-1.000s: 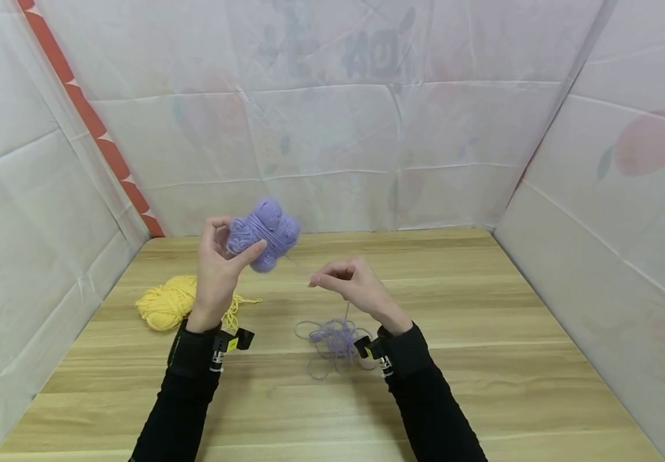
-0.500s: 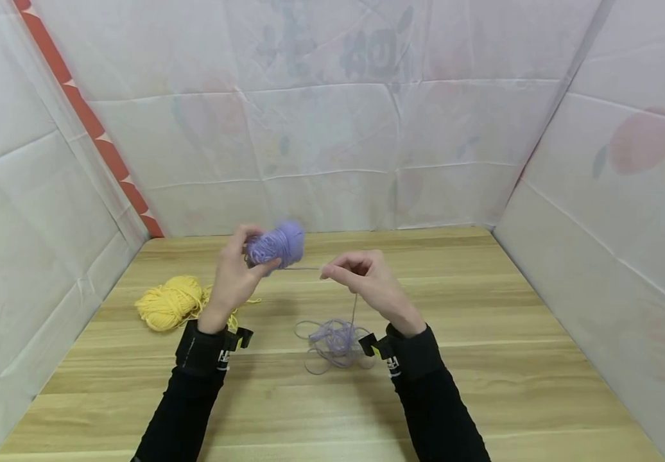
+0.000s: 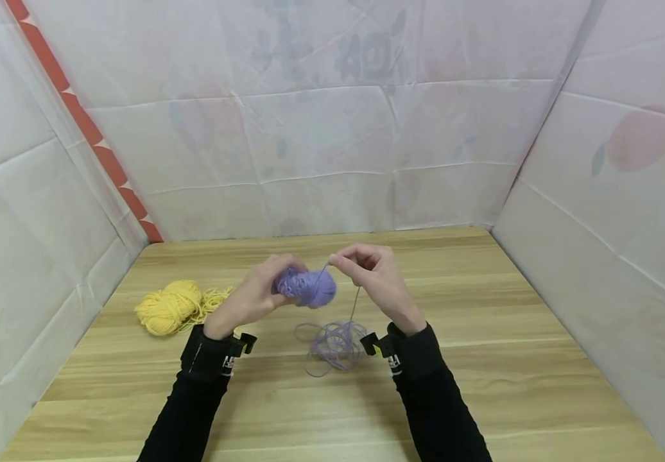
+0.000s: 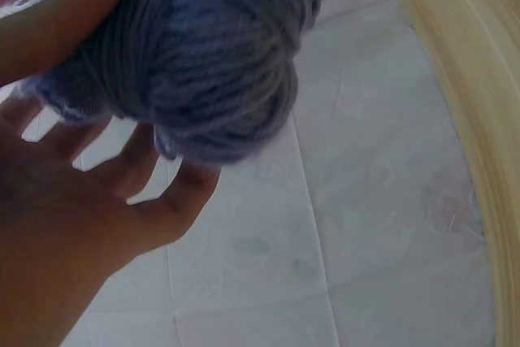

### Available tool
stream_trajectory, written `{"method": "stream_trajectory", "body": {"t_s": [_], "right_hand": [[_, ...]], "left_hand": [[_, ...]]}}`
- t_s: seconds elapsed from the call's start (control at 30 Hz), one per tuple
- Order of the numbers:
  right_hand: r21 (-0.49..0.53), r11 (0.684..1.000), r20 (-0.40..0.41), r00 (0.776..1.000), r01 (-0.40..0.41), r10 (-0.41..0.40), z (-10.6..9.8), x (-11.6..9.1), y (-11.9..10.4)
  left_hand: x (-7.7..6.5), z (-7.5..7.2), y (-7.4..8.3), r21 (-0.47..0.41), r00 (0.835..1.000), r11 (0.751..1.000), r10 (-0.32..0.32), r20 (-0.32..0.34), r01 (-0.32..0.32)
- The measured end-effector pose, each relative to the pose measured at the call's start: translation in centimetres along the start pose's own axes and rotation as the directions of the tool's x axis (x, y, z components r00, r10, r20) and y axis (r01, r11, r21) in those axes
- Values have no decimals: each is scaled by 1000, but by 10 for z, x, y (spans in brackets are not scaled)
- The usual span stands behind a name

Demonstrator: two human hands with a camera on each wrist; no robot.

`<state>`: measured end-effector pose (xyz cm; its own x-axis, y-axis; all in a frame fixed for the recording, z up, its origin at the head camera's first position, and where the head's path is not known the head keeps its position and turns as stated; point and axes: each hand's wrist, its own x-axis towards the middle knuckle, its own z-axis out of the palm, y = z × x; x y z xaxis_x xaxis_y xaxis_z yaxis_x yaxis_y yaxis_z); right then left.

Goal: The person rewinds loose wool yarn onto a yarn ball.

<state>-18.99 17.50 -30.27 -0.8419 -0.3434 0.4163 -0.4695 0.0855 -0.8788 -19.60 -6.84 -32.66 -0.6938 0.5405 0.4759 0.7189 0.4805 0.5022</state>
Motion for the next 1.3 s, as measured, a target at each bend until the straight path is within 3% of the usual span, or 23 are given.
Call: {"method": "stream_trajectory", "body": {"t_s": [0.17, 0.3, 0.43, 0.53, 0.63, 0.77, 0.9, 1.0, 1.1, 1.3], "right_hand": [[-32, 999, -23, 1000, -3, 2, 2, 5, 6], [-22, 1000, -29, 999, -20, 20, 4, 10, 14], [-28, 998, -11, 999, -50, 50, 7, 15, 25], [-50, 996, 10, 997, -74, 75, 11, 18, 31], [-41, 994, 33, 994, -99, 100, 17, 20, 36], [15, 993, 50, 992, -119, 118, 23, 20, 41], [45, 991, 62, 991, -124, 121, 29, 19, 45], [49, 990, 77, 989, -129, 125, 31, 19, 47], [30, 991, 94, 988, -127, 123, 31, 19, 47], [-53, 988, 132, 979, -147, 153, 28, 18, 38]], "left_hand": [[-2, -2, 2, -119, 990, 991, 79, 119, -65], [-3, -5, 4, -236, 980, 966, 138, 142, -102], [-5, -10, 6, -351, 977, 933, 146, 153, -84], [-7, -15, 8, -429, 980, 903, 116, 159, -37], [-9, -20, 9, -487, 989, 873, 73, 128, -2], [-9, -24, 10, -554, 999, 833, 21, 32, 0], [-10, -26, 11, -641, 996, 767, -66, -52, 18], [-11, -27, 12, -684, 979, 727, -174, -107, 54], [-11, -28, 12, -698, 945, 713, -270, -184, 68], [-8, -28, 10, -663, 853, 746, -378, -360, 51]]}}
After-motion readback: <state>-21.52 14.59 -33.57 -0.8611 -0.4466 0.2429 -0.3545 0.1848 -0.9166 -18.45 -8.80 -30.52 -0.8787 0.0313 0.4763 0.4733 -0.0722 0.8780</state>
